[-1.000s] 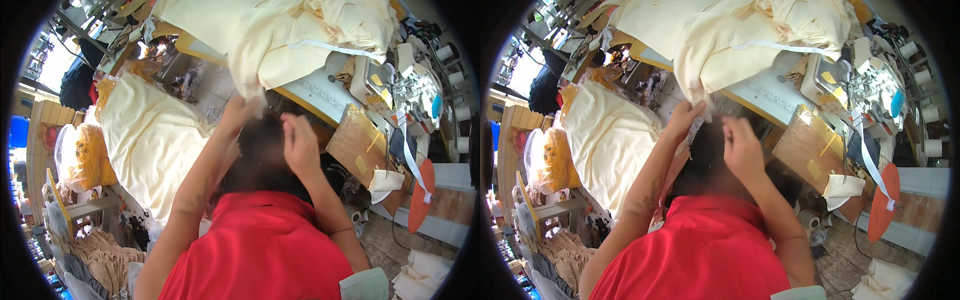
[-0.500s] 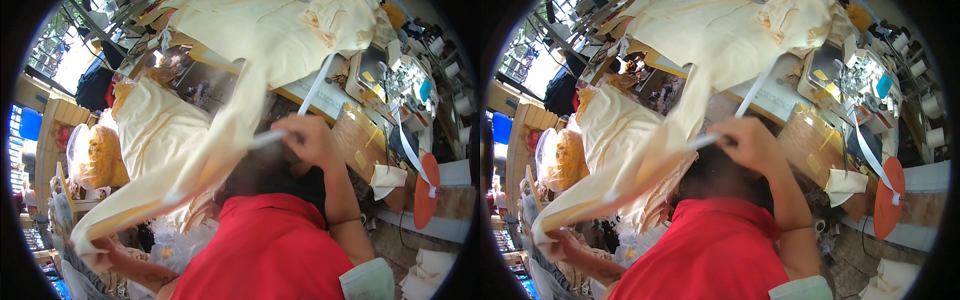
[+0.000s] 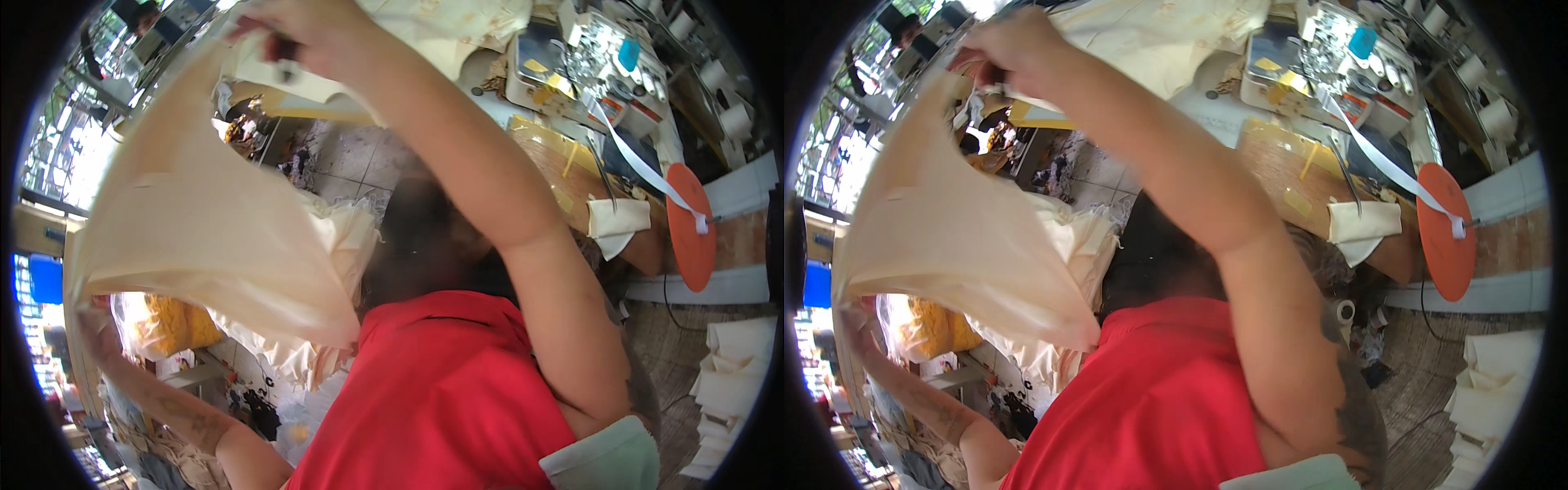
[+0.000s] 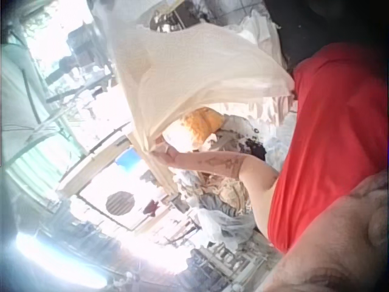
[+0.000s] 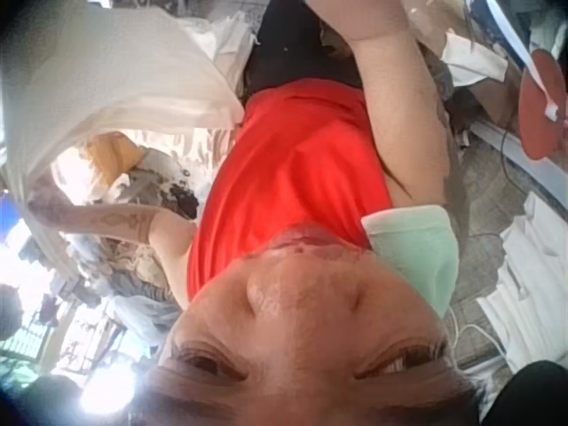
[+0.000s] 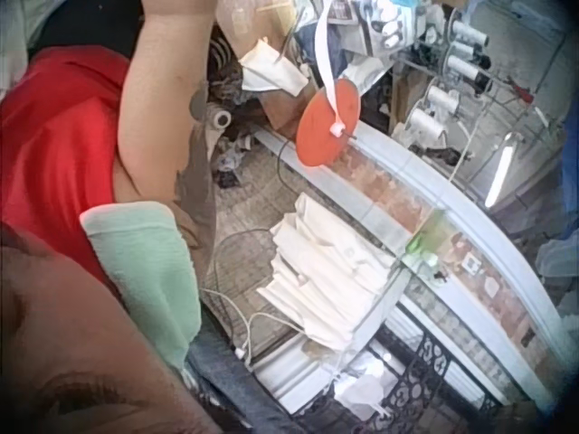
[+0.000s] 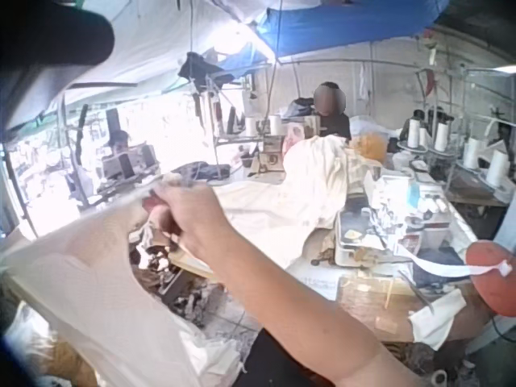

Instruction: The person picks up and unfolds pieces of cream-colored fabric from a stack, aligns the edges by hand, and layers them on top of one another on a workstation table while holding a pair of thread snips.

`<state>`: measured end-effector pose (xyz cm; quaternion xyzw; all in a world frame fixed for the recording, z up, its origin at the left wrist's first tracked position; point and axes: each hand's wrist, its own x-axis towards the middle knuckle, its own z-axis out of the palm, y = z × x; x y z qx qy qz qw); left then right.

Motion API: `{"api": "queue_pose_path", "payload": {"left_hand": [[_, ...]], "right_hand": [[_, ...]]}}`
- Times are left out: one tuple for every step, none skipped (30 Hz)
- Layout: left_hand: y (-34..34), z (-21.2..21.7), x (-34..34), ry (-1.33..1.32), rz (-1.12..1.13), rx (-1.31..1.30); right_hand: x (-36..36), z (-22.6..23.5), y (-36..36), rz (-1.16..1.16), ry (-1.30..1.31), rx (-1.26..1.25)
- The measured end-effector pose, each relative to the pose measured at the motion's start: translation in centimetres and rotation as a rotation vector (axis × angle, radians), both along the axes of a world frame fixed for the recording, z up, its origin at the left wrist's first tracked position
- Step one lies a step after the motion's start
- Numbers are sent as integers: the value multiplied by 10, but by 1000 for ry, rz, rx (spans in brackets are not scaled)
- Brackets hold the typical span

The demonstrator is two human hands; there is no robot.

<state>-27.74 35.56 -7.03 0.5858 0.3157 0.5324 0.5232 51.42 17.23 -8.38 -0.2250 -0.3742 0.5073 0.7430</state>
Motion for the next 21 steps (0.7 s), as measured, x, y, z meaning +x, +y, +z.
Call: {"api": "queue_pose_path", "payload": {"left_hand": [[14, 9, 21, 141, 49, 184], [1, 30, 31, 307, 180, 373], [-24, 62, 40, 453, 347, 545], [-36, 73, 54, 466, 328, 583], [-57, 80, 58, 491, 328, 607], [-84, 76, 67, 826, 517, 765], [-127, 63, 71, 689, 538, 512], [-159, 57, 87, 481, 557, 288], [-178, 47, 114, 262, 583, 95], [-200, 15, 148, 372, 596, 99], [-225, -8, 167, 392, 599, 13], [-242, -29, 181, 417, 594, -74], [-253, -59, 184, 427, 538, -154], [-264, -90, 189, 438, 482, -235], [-270, -130, 204, 436, 467, -341], [-279, -163, 226, 549, 497, -332], [-289, -197, 234, 669, 439, -377], [-296, -223, 243, 783, 372, -420], [-298, -232, 267, 908, 303, -512], [-298, -239, 286, 1035, 231, -611], [-294, -265, 290, 1289, 305, -298]], "right_hand": [[3, 23, 3, -14, -24, 20], [-7, 44, -10, -56, 35, 134], [-9, 56, -11, -52, 4, 174], [-1, 67, -20, -67, -25, 231], [1, 63, -22, -48, -24, 232], [3, 55, -24, -22, -21, 231], [-12, 37, -34, 0, -25, 162], [-11, 16, -25, 18, -51, 111], [-5, -6, -27, 0, -136, 23], [-6, -30, -30, -70, -190, -16], [-10, -51, -37, -129, -243, -51], [-6, -77, -43, -110, -281, -123], [-1, -103, -49, -90, -322, -191], [-1, -123, -57, -141, -455, -298], [-3, -141, -68, -212, -609, -405], [-1, -161, -77, -219, -741, -507], [3, -182, -83, -221, -872, -605], [9, -211, -87, -282, -970, -508], [16, -241, -90, -346, -1067, -405], [18, -258, -95, -402, -1157, -302], [19, -259, -101, -410, -1172, -270]]}}
